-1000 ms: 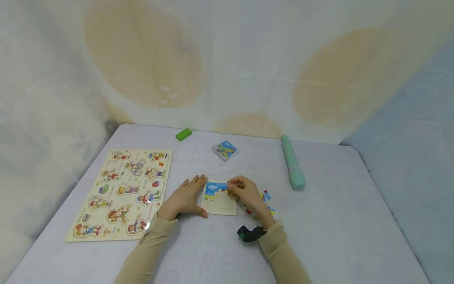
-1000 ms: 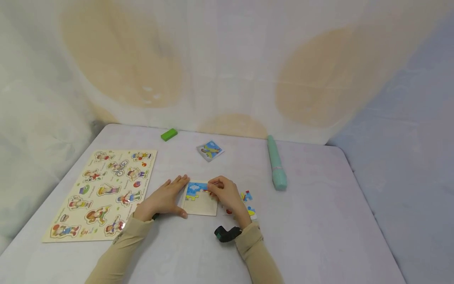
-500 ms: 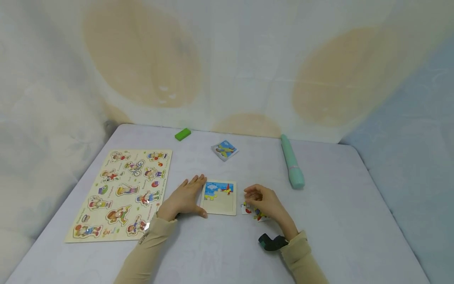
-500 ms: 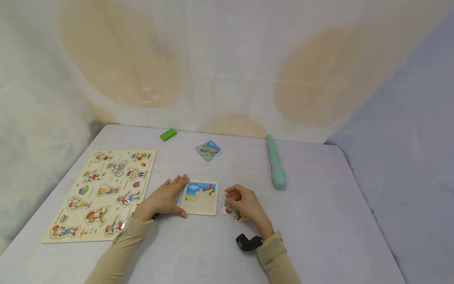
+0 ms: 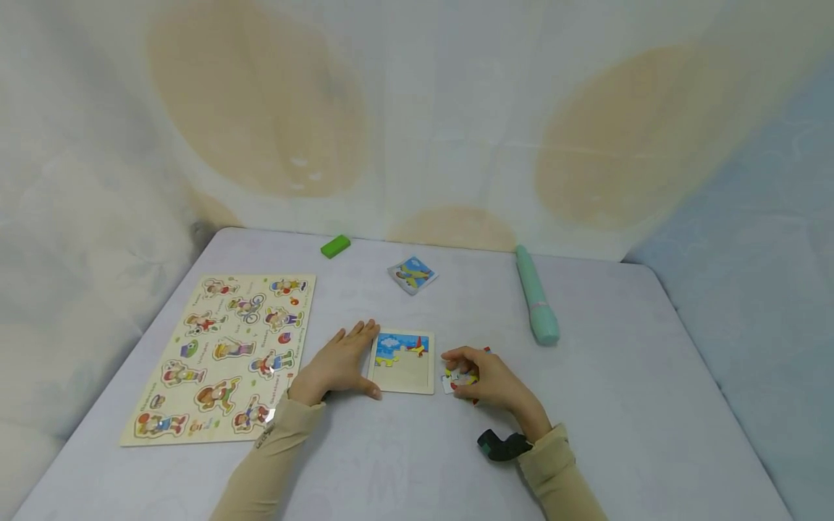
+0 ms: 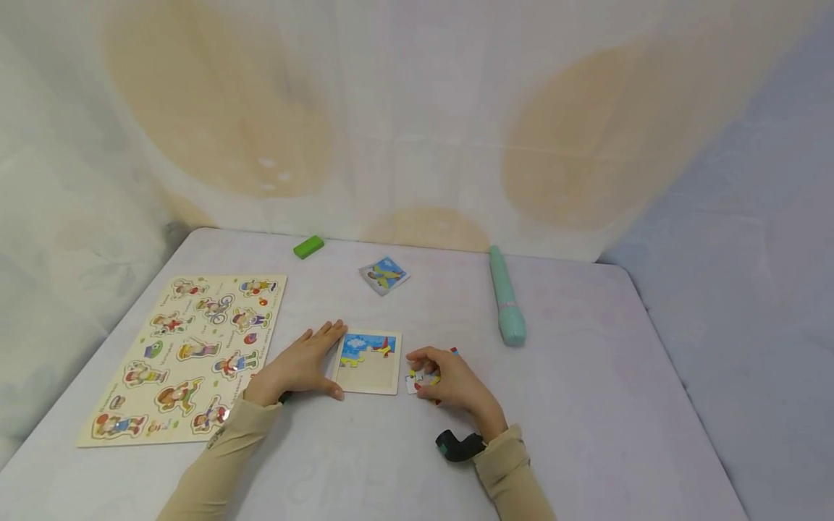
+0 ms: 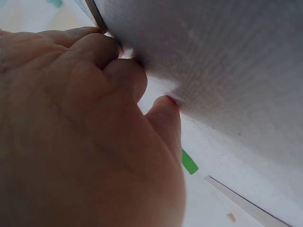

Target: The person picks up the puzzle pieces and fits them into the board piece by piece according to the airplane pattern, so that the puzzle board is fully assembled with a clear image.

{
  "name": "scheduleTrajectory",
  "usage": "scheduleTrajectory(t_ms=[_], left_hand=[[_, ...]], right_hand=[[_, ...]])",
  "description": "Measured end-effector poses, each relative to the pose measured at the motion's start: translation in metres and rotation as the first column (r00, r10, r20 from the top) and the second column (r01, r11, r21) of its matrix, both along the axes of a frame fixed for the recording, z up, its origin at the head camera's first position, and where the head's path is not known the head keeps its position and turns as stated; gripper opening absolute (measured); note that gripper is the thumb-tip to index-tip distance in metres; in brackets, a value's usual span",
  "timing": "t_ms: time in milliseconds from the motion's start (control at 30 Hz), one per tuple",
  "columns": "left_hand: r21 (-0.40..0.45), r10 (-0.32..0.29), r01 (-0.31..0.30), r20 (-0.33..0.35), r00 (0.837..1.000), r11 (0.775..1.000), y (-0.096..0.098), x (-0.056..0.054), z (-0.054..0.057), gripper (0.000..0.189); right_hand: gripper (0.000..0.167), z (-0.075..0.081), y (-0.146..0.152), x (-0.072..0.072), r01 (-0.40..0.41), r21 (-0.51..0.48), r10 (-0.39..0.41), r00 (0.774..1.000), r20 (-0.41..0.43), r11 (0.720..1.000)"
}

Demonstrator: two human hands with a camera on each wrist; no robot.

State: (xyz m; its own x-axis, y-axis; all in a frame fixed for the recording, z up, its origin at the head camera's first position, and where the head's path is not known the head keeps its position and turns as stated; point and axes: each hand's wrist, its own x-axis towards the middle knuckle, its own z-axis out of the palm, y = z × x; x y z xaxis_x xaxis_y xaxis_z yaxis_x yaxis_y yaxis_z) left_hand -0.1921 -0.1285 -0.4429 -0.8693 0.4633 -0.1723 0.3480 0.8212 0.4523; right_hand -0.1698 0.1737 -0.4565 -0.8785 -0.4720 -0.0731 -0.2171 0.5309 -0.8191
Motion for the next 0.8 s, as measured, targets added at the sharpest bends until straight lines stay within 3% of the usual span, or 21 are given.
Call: scheduleTrajectory(t_ms=[300,433,600,800], left_hand=[[-0.001,0.001,-0.001,-0.002,1.0,1.0,0.0001,0.0001,0.0007,0.119],[-0.002,0.001,-0.001,-0.009,1.0,1.0,-0.0003,-0.0012,-0.0018,0.12],[-0.005,-0.004,0.004,-0.016,1.0,1.0,-0.0006,-0.0021,-0.0046,0.12],[-0.005,-0.004,0.004,-0.01,1.0,1.0,-0.0001,-0.0018,-0.0037,0.12]], right_hand=[[0.052,0.002,-0.0052,0.0035,-0.019,-0.01,0.018,0.999,-0.043,1.0],[0.054,0.003,-0.0078,0.0031,0.046,-0.005,-0.046,0.998,-0.052,0.999],[0.045,0.0033,-0.0099,0.0009,0.173,0.005,-0.173,0.984,-0.035,0.985],[0.037,0.0045,-0.0096,-0.0015,0.212,-0.029,-0.212,0.977,0.008,0.977]])
